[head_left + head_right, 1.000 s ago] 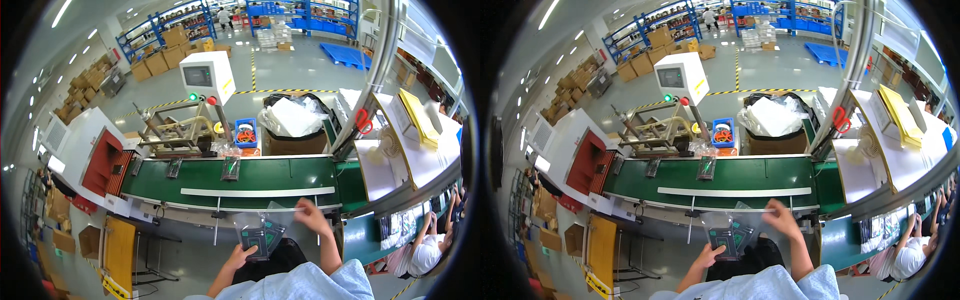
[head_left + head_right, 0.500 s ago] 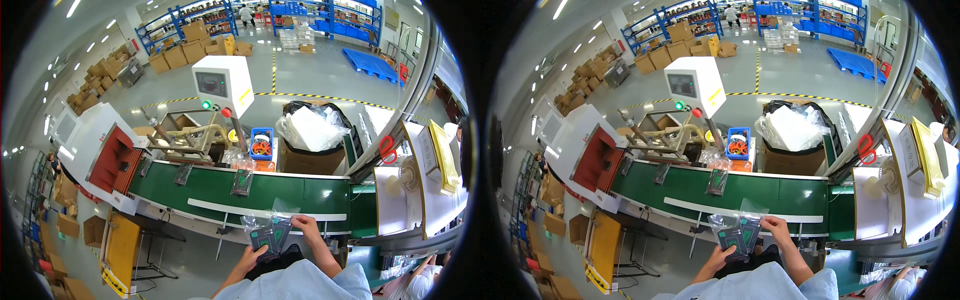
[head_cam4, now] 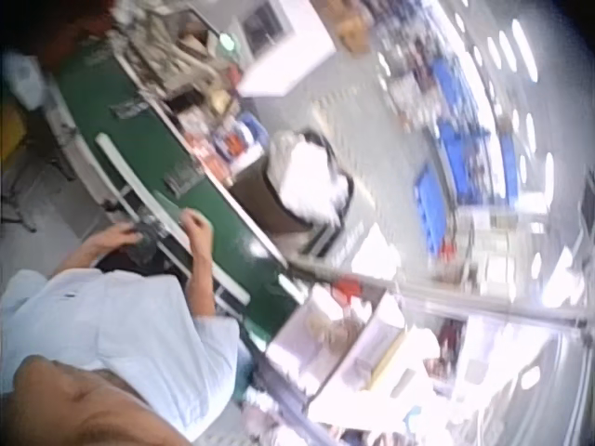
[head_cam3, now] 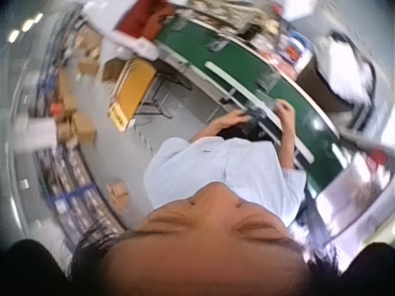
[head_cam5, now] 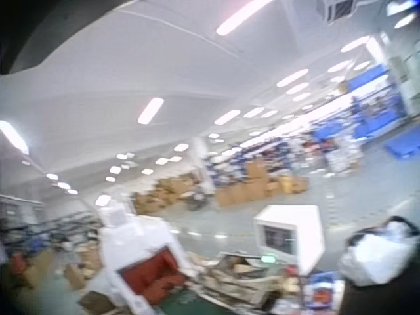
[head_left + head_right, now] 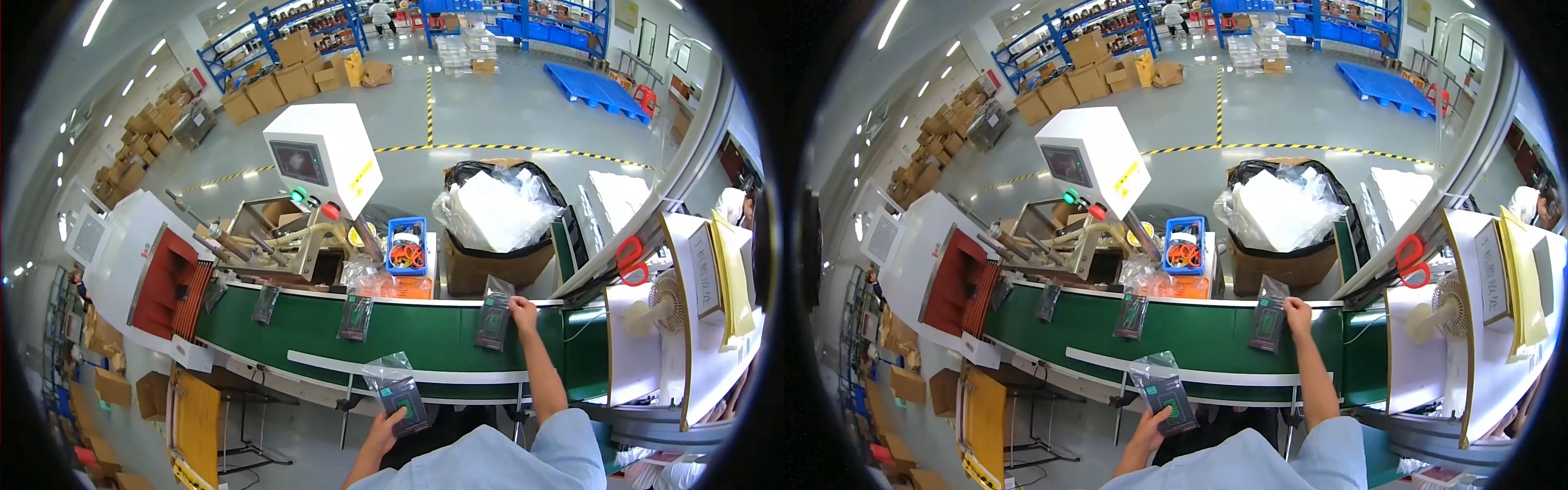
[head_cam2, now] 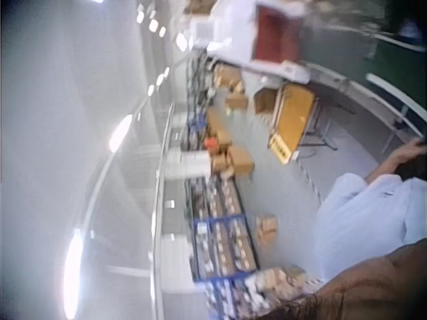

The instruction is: The person stands at a conveyor belt in a factory setting, picking up small, individually wrapped electronic components. They place these items into larger clear plastic bags and then arrange the filled bags on the moving belt. The process is repetitive, involving picking, bagging, and placing items for downstream processing.

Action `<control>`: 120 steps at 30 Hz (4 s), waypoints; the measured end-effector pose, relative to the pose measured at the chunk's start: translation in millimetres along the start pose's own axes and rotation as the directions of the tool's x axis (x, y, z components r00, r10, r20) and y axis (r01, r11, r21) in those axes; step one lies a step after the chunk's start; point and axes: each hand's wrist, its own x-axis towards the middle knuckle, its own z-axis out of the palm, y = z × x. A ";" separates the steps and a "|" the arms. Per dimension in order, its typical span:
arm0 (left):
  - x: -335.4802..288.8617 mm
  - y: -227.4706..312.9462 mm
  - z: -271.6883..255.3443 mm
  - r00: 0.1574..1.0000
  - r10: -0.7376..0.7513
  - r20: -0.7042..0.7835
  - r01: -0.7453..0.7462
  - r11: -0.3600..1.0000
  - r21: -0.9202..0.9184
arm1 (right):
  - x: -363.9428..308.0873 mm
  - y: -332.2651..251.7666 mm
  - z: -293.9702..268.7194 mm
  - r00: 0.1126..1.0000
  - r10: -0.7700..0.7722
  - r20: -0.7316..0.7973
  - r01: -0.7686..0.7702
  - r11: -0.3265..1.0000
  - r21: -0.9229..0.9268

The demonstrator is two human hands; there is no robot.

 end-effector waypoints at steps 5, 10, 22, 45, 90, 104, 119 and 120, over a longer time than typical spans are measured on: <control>-4.0 2.0 -8.6 0.996 0.005 -0.087 -0.012 0.996 -0.083 | -15.2 11.3 91.4 0.970 -0.235 -0.066 0.210 0.941 -0.266; -12.8 10.4 -3.1 0.991 0.049 -0.122 -0.063 0.992 -0.106 | -40.8 -4.2 139.4 0.979 -0.176 -0.102 0.145 0.956 -0.256; -16.4 41.3 13.5 0.998 -0.030 -0.052 0.044 0.955 0.295 | -187.9 -111.8 114.8 0.343 -0.093 0.935 0.146 0.988 0.045; 16.4 5.2 -0.2 0.984 -0.019 0.176 -0.045 0.934 0.353 | -228.9 -88.6 61.9 0.759 -0.124 0.639 0.005 0.983 0.185; -54.3 -126.1 125.9 0.623 -0.637 0.454 0.114 0.648 0.753 | -415.0 51.4 -188.5 0.967 0.231 0.108 -0.254 0.906 0.339; -18.0 -407.7 298.8 0.550 -0.833 0.069 0.507 0.398 0.764 | -429.3 113.7 -491.1 0.748 0.072 -0.660 -0.011 0.995 0.095; 42.3 -570.6 375.7 0.717 -0.668 0.201 0.529 0.708 0.467 | -126.1 274.6 -844.0 0.606 0.137 -0.784 -0.616 0.704 -0.354; 41.0 -571.1 375.7 0.736 -0.653 0.181 0.518 0.715 0.470 | -122.2 273.2 -836.1 0.605 0.146 -0.783 -0.639 0.675 -0.369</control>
